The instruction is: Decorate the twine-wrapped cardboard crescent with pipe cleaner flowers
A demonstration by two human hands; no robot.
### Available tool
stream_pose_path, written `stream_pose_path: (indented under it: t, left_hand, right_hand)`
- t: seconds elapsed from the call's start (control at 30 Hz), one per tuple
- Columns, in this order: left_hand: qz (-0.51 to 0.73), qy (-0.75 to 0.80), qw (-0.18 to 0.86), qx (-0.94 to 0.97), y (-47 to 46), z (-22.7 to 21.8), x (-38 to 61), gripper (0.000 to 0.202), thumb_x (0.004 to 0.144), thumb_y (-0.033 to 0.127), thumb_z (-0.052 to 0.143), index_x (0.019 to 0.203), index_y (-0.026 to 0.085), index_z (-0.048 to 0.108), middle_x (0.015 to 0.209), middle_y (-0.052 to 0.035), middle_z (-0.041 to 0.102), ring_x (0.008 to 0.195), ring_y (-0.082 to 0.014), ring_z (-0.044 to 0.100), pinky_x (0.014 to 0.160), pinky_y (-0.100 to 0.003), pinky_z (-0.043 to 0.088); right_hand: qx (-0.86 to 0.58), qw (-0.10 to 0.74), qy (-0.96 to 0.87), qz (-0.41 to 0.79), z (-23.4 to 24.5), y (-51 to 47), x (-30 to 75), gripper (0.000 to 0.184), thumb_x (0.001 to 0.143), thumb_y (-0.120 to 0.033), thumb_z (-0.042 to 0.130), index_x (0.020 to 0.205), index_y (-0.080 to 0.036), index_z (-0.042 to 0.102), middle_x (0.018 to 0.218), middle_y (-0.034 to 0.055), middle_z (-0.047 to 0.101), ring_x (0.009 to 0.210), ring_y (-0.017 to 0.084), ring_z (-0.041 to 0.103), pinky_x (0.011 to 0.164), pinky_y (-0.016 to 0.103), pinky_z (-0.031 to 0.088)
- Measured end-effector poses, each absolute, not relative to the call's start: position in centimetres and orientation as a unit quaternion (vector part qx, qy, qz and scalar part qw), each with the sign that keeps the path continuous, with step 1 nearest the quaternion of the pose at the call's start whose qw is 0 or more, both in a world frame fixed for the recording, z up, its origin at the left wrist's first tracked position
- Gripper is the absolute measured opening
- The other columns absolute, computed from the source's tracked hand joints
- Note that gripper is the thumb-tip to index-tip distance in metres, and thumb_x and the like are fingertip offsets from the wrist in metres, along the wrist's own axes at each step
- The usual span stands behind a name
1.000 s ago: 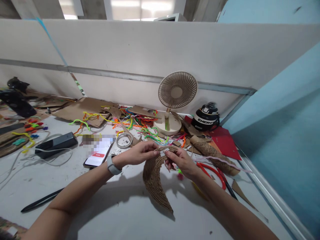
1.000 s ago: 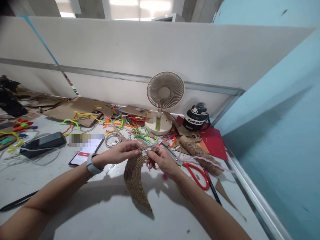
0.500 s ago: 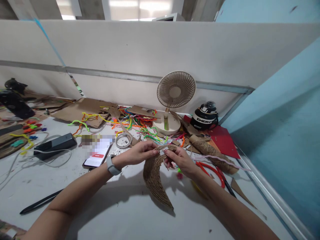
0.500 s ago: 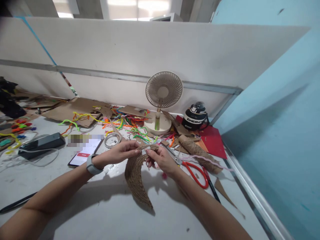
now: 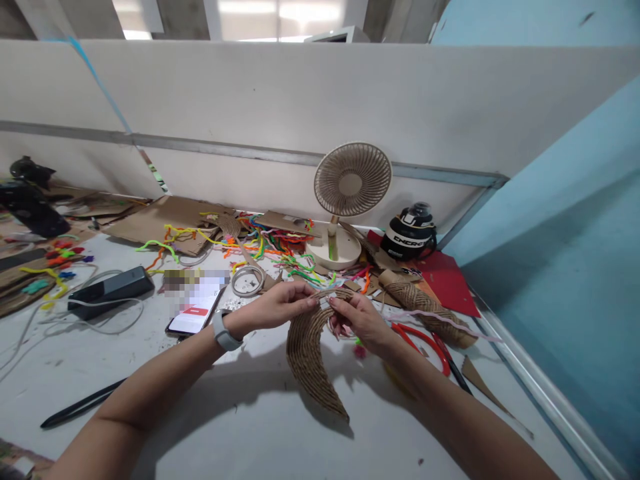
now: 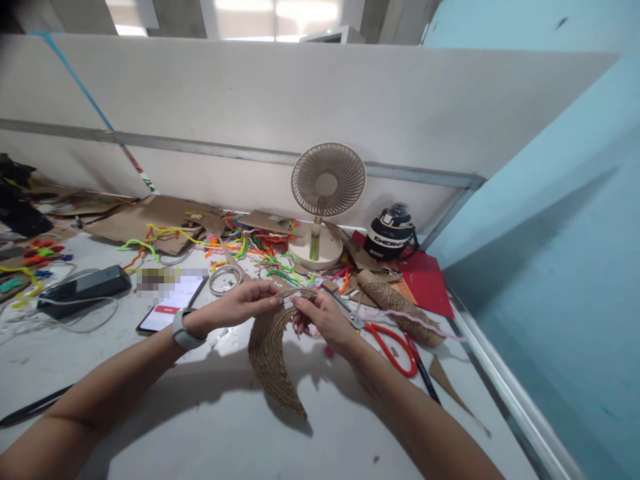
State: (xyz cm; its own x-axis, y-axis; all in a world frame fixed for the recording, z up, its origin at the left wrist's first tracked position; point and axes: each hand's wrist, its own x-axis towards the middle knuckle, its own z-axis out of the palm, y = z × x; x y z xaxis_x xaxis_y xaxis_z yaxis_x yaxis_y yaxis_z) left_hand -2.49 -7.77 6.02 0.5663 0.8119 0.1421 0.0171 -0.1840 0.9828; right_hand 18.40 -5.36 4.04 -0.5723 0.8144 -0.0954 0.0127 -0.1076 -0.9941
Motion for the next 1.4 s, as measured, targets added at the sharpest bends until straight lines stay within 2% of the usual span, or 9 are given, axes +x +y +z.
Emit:
stream_pose_path:
  t: [0.33, 0.8, 1.0, 1.1, 1.23, 1.4]
  left_hand:
    - [0.348, 0.309, 0.55, 0.694, -7.8, 5.8, -2.5, 0.03, 0.089, 0.043, 0.053, 0.095, 0.014, 0.054, 0.086, -0.0045, 0.06, 0.078, -0.0144, 0.054, 0.068, -0.027, 0.041]
    - [0.357, 0.329, 0.533, 0.693, -7.7, 5.8, -2.3, 0.03, 0.089, 0.044, 0.052, 0.088, 0.014, 0.055, 0.072, 0.0021, 0.048, 0.064, -0.0091, 0.04, 0.058, -0.023, 0.031]
    - [0.353, 0.318, 0.572, 0.669, -8.0, 6.4, -2.2, 0.034, 0.086, 0.047, 0.056, 0.093, 0.014, 0.055, 0.078, -0.0017, 0.055, 0.071, -0.0121, 0.048, 0.064, -0.026, 0.036]
    - [0.346, 0.327, 0.571, 0.669, -8.0, 6.5, -2.3, 0.035, 0.085, 0.048, 0.056, 0.092, 0.014, 0.055, 0.075, -0.001, 0.053, 0.069, -0.0117, 0.047, 0.063, -0.025, 0.036]
    - [0.352, 0.348, 0.553, 0.67, -7.8, 6.2, -2.4, 0.035, 0.085, 0.047, 0.055, 0.089, 0.013, 0.054, 0.07, 0.0024, 0.046, 0.063, -0.0088, 0.038, 0.056, -0.023, 0.03]
    - [0.35, 0.376, 0.533, 0.672, -7.8, 6.1, -2.3, 0.033, 0.086, 0.047, 0.053, 0.084, 0.014, 0.053, 0.064, 0.0046, 0.037, 0.057, -0.0077, 0.031, 0.05, -0.022, 0.023]
  right_hand:
    - [-0.353, 0.297, -0.606, 0.648, 4.4, -5.6, 18.4, 0.037, 0.079, -0.052, 0.063, 0.081, -0.015, 0.06, 0.054, -0.0013, 0.06, 0.041, 0.008, 0.052, 0.035, 0.016, 0.029]
    - [-0.351, 0.302, -0.6, 0.653, 4.4, -5.7, 18.2, 0.036, 0.079, -0.051, 0.063, 0.079, -0.015, 0.059, 0.053, -0.0017, 0.06, 0.041, 0.008, 0.053, 0.036, 0.018, 0.031]
    - [-0.352, 0.306, -0.573, 0.674, 4.5, -5.8, 18.0, 0.038, 0.075, -0.053, 0.065, 0.074, -0.015, 0.059, 0.051, -0.001, 0.06, 0.039, 0.007, 0.05, 0.034, 0.018, 0.029]
    - [-0.364, 0.304, -0.574, 0.668, 4.5, -5.7, 18.0, 0.04, 0.074, -0.054, 0.065, 0.072, -0.015, 0.057, 0.05, -0.0011, 0.059, 0.038, 0.007, 0.05, 0.035, 0.018, 0.029]
    - [-0.422, 0.314, -0.608, 0.595, 4.7, -5.6, 18.1, 0.041, 0.073, -0.057, 0.064, 0.072, -0.018, 0.054, 0.05, -0.0024, 0.056, 0.04, 0.01, 0.048, 0.037, 0.021, 0.031]
    - [-0.486, 0.371, -0.737, 0.288, 5.5, -5.9, 18.7, 0.037, 0.074, -0.054, 0.067, 0.065, -0.02, 0.053, 0.055, -0.0009, 0.053, 0.05, 0.012, 0.046, 0.046, 0.024, 0.034]
